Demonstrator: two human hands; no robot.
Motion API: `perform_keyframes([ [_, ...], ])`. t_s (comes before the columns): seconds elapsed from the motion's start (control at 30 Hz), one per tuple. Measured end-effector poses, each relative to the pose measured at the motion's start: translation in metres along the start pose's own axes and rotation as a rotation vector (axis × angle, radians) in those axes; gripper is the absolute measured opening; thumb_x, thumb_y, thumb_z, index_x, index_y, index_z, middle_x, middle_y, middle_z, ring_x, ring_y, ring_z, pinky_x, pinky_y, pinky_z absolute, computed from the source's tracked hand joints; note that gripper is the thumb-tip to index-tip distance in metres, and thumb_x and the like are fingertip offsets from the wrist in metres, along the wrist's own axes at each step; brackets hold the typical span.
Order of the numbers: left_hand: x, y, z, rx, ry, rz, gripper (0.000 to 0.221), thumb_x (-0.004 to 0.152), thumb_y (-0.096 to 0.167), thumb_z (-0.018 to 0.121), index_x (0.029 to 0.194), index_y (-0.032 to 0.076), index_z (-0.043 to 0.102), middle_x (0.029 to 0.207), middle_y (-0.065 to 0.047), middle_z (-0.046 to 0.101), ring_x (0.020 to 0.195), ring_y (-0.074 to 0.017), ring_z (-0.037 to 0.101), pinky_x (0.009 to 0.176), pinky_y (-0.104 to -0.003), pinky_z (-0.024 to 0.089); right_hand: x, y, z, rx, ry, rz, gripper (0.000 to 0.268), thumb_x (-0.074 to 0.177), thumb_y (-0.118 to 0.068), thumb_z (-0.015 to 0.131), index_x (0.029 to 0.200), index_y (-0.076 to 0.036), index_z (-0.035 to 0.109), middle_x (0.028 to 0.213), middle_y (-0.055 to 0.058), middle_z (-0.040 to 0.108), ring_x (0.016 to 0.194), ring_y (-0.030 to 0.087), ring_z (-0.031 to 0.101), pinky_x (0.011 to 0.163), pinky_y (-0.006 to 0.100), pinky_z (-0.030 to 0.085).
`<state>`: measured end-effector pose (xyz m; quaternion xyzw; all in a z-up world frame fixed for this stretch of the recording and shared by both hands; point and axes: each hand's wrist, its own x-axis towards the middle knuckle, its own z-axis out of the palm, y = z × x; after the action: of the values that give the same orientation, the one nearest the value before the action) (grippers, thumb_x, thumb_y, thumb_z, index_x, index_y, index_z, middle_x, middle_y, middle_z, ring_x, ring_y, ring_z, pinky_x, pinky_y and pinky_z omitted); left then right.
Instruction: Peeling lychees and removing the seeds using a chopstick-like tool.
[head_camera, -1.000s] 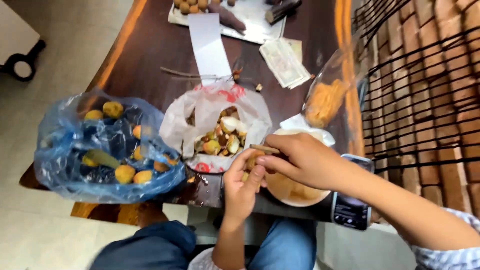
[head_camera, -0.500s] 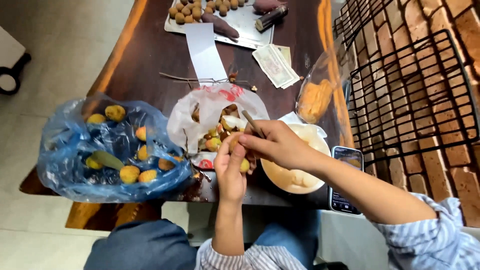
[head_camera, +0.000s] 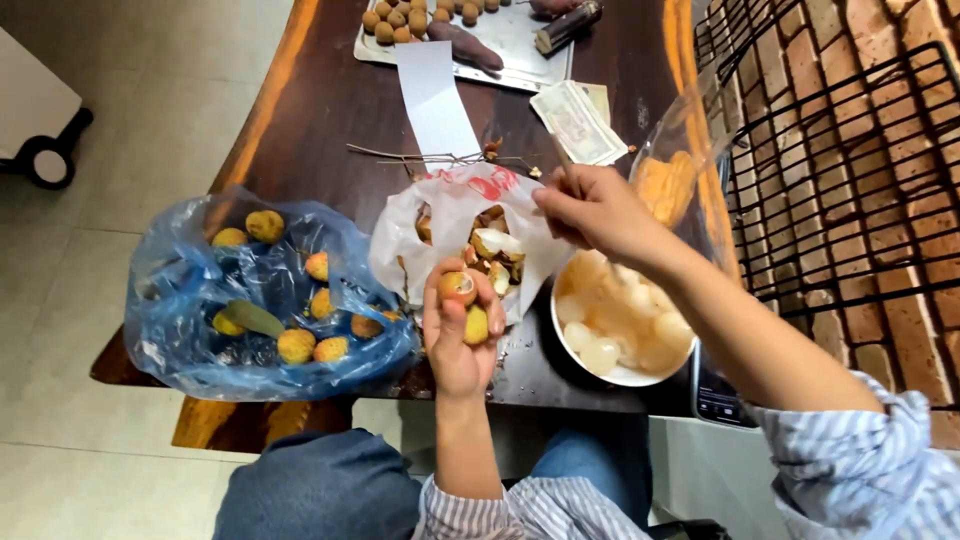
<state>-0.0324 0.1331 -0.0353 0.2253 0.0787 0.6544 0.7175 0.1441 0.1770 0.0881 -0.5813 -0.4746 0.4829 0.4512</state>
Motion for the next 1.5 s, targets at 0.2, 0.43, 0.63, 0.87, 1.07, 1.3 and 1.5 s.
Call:
perform_keyframes([
  [0.2,0.005,0.013,0.017,-0.064,-0.031,-0.093,0.050,0.109,0.032,0.044,0.150,0.005,0.037,0.106,-0.017,0.064,0.065,-0.0131,0.064,0.052,-0.021,0.052,0.024,0.015,0.011,-0.846,-0.076,-0.122,0.028,0.086,-0.035,0.080,0.087,-0.009,0.072,0.071,0.010,0.072,0.074,0.038,0.072,0.068,0.043,0.055],
  [0.43,0.005,0.014,-0.003,0.043,0.000,-0.035,0.061,0.102,0.023,0.053,0.156,0.001,0.033,0.129,-0.027,0.061,0.060,-0.0130,0.059,0.044,-0.019,0.043,-0.001,0.008,0.030,-0.735,-0.112,-0.481,0.023,0.092,-0.026,0.075,0.112,-0.014,0.077,0.084,0.010,0.073,0.073,0.031,0.070,0.068,0.041,0.056],
  [0.63,-0.003,0.017,-0.019,0.084,0.062,-0.015,0.059,0.102,0.025,0.055,0.152,0.000,0.039,0.105,-0.026,0.066,0.057,-0.0152,0.060,0.043,-0.019,0.042,-0.040,0.005,0.057,-0.693,-0.126,-0.745,0.023,0.089,-0.017,0.080,0.112,-0.018,0.079,0.103,0.004,0.073,0.076,0.022,0.070,0.070,0.033,0.058],
  [0.87,-0.012,0.014,-0.013,0.129,0.082,0.006,0.055,0.100,0.026,0.059,0.146,-0.002,0.047,0.117,-0.028,0.069,0.057,-0.0133,0.061,0.041,-0.018,0.041,-0.046,0.002,0.062,-0.658,-0.117,-0.749,0.013,0.084,-0.013,0.084,0.094,-0.015,0.078,0.097,0.001,0.072,0.079,0.020,0.073,0.071,0.031,0.059],
  [1.07,-0.023,0.016,-0.003,0.174,0.022,-0.019,0.054,0.098,0.024,0.063,0.141,-0.007,0.051,0.110,-0.028,0.070,0.057,-0.0135,0.063,0.041,-0.018,0.041,-0.060,-0.019,0.054,-0.643,-0.253,-0.613,0.010,0.080,-0.007,0.082,0.084,-0.010,0.072,0.087,0.006,0.071,0.077,0.031,0.072,0.073,0.040,0.058],
  [1.3,-0.027,0.012,-0.001,0.181,0.051,0.018,0.052,0.098,0.022,0.063,0.139,-0.008,0.052,0.104,-0.028,0.070,0.057,-0.0144,0.062,0.041,-0.019,0.043,-0.066,-0.015,0.053,-0.671,-0.269,-0.648,0.006,0.087,-0.010,0.076,0.089,-0.010,0.071,0.091,0.008,0.071,0.083,0.036,0.072,0.076,0.043,0.058],
  [1.5,-0.021,0.013,0.002,0.181,0.218,0.096,0.047,0.099,0.020,0.063,0.138,-0.005,0.053,0.095,-0.020,0.067,0.059,-0.0175,0.061,0.043,-0.021,0.044,-0.049,0.006,0.058,-0.758,-0.165,-0.740,0.006,0.090,-0.015,0.075,0.094,-0.016,0.070,0.096,0.002,0.070,0.088,0.029,0.074,0.076,0.037,0.058],
])
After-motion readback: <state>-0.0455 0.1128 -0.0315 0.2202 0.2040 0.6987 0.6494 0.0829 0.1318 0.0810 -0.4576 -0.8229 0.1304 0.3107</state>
